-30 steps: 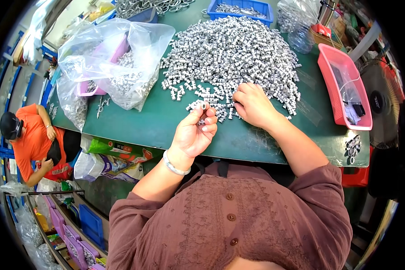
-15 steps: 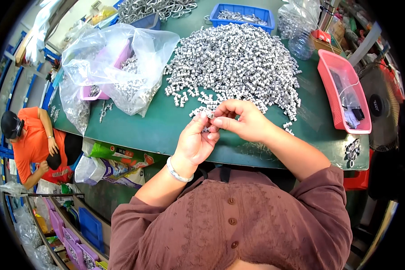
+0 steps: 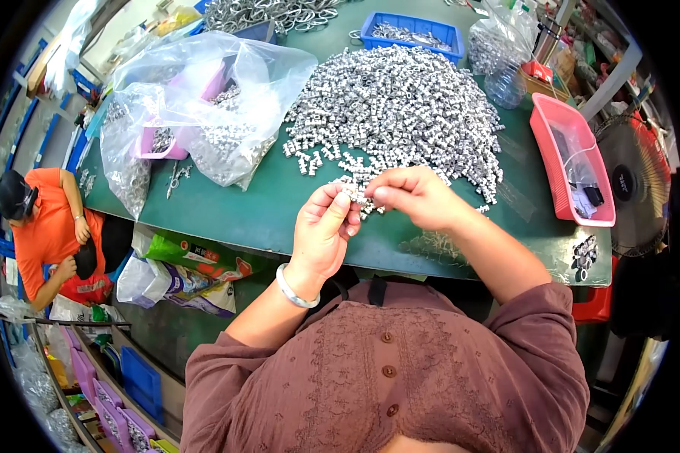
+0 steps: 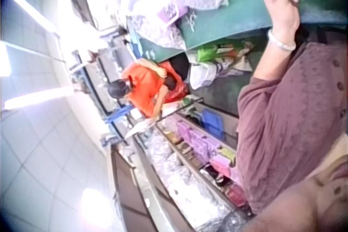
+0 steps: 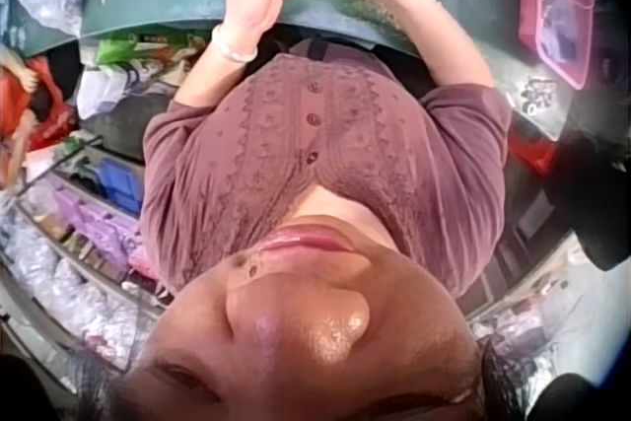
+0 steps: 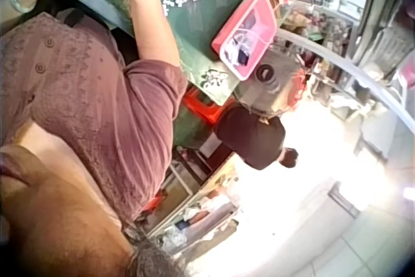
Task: The person sorts through a pile of metal hardware components by hand on a green workbench, picking up individual pieces to group them together.
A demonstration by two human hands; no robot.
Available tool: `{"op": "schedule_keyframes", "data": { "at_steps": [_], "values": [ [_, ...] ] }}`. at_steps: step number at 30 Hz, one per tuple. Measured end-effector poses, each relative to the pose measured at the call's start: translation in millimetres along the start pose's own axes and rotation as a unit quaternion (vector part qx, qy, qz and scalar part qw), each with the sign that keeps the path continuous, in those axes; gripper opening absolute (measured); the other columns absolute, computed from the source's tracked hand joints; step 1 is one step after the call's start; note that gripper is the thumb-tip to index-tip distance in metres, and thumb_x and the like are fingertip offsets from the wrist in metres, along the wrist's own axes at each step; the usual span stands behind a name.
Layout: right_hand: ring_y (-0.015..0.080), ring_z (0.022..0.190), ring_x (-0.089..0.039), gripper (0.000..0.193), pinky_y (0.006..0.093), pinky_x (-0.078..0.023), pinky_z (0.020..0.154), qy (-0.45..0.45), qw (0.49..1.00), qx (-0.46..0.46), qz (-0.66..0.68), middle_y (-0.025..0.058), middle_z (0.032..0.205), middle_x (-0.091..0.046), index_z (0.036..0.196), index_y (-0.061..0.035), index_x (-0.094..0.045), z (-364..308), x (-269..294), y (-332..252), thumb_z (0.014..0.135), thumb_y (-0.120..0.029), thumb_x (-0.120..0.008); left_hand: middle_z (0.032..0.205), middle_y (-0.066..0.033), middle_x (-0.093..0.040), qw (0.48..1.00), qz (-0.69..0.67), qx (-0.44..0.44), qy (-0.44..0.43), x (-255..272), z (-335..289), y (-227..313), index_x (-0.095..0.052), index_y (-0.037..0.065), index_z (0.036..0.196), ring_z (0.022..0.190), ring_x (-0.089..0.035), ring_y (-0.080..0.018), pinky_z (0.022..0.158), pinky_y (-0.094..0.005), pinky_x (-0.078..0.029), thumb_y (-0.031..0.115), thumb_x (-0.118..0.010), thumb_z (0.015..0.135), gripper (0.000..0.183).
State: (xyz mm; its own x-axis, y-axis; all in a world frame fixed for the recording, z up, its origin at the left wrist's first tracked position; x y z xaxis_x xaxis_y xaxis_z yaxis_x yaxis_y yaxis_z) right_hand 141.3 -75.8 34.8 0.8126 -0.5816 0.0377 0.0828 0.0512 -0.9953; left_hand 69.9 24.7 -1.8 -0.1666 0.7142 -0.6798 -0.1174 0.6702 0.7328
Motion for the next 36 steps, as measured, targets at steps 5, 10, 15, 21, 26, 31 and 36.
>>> {"op": "schedule_keyframes", "data": {
  "at_steps": [5,10,15,21,26,31,36],
  "values": [
    [0.0107,0.068,-0.053,0.023,0.0241,-0.043,0.066,0.259,0.949,0.156,-0.089,0.0033,0.075,-0.059,0.089,-0.0026,-0.061,-36.4,99.7,-88.3,0.086,-0.024,-0.054,0.081,-0.0043,-0.057,0.995,0.087,-0.054,0.020,8.6,-8.1,14.9,-0.053,0.004,0.092,0.063,-0.050,-0.0099,0.054,-0.0211,-0.040,0.013,-0.051,0.087,0.010],
    [0.0149,0.064,-0.048,0.020,0.0244,-0.039,0.059,-0.005,0.909,0.416,-0.043,0.0071,0.074,-0.055,0.091,-0.0026,-0.060,-73.3,57.1,-180.0,0.087,-0.016,-0.045,0.086,-0.0096,-0.057,0.996,-0.055,0.018,0.064,40.3,-16.0,14.8,-0.052,0.004,0.093,0.069,-0.054,-0.0166,0.057,-0.0248,-0.045,0.014,-0.050,0.084,0.014],
    [0.0268,0.078,-0.057,0.016,0.0348,-0.045,0.069,-0.034,0.901,0.094,-0.423,0.0108,0.083,-0.058,0.087,-0.0032,-0.060,-17.4,14.6,-30.7,0.072,-0.008,-0.061,0.084,-0.0094,-0.057,0.983,-0.149,0.076,0.075,51.5,-17.6,7.8,-0.052,0.003,0.095,0.075,-0.056,-0.0220,0.063,-0.0298,-0.050,0.016,-0.048,0.084,0.017],
    [0.0295,0.081,-0.053,0.010,0.0386,-0.044,0.071,0.000,0.810,0.118,-0.574,0.0102,0.080,-0.052,0.083,-0.0061,-0.058,10.9,-4.8,20.3,0.074,-0.009,-0.056,0.073,-0.0043,-0.052,0.980,-0.137,0.111,0.091,69.7,-29.8,0.1,-0.053,0.004,0.091,0.070,-0.051,-0.0185,0.059,-0.0272,-0.045,0.019,-0.048,0.086,0.016],
    [0.0293,0.085,-0.052,0.009,0.0387,-0.043,0.073,-0.002,0.839,0.097,-0.536,0.0112,0.082,-0.052,0.079,-0.0044,-0.056,15.5,2.3,24.1,0.071,-0.006,-0.058,0.069,-0.0027,-0.049,0.980,-0.116,0.132,0.093,66.3,-33.7,-5.4,-0.053,0.005,0.089,0.065,-0.046,-0.0148,0.055,-0.0245,-0.039,0.018,-0.049,0.086,0.014],
    [0.0156,0.073,-0.058,0.016,0.0263,-0.045,0.067,0.038,0.968,0.017,-0.249,0.0051,0.079,-0.060,0.094,-0.0029,-0.058,5.4,15.9,16.6,0.078,-0.005,-0.059,0.064,-0.0009,-0.048,0.990,0.001,0.123,0.070,47.1,-29.9,-4.5,-0.054,0.004,0.088,0.058,-0.045,-0.0094,0.049,-0.0196,-0.034,0.010,-0.052,0.084,0.007],
    [0.0087,0.084,-0.055,0.019,0.0236,-0.044,0.075,0.010,0.997,0.025,0.067,0.0027,0.090,-0.060,0.101,-0.0004,-0.057,-9.1,-3.7,8.8,0.082,-0.001,-0.055,0.062,0.0012,-0.047,0.991,0.113,0.071,0.006,9.3,-19.6,4.3,-0.055,0.003,0.090,0.051,-0.039,-0.0047,0.044,-0.0169,-0.029,0.006,-0.056,0.082,0.009]
  ]
}}
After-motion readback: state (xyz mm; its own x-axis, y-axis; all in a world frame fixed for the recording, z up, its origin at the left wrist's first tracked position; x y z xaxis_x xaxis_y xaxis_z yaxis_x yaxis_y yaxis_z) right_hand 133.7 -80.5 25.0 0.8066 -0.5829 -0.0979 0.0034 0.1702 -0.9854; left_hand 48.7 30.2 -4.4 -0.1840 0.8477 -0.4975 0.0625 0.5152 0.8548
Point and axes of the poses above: each hand's wrist, its own z-axis towards the middle knuckle, its own x-axis out of the back of the hand, y = z × x, the point moved 8 cm from there along z, towards the middle knuckle
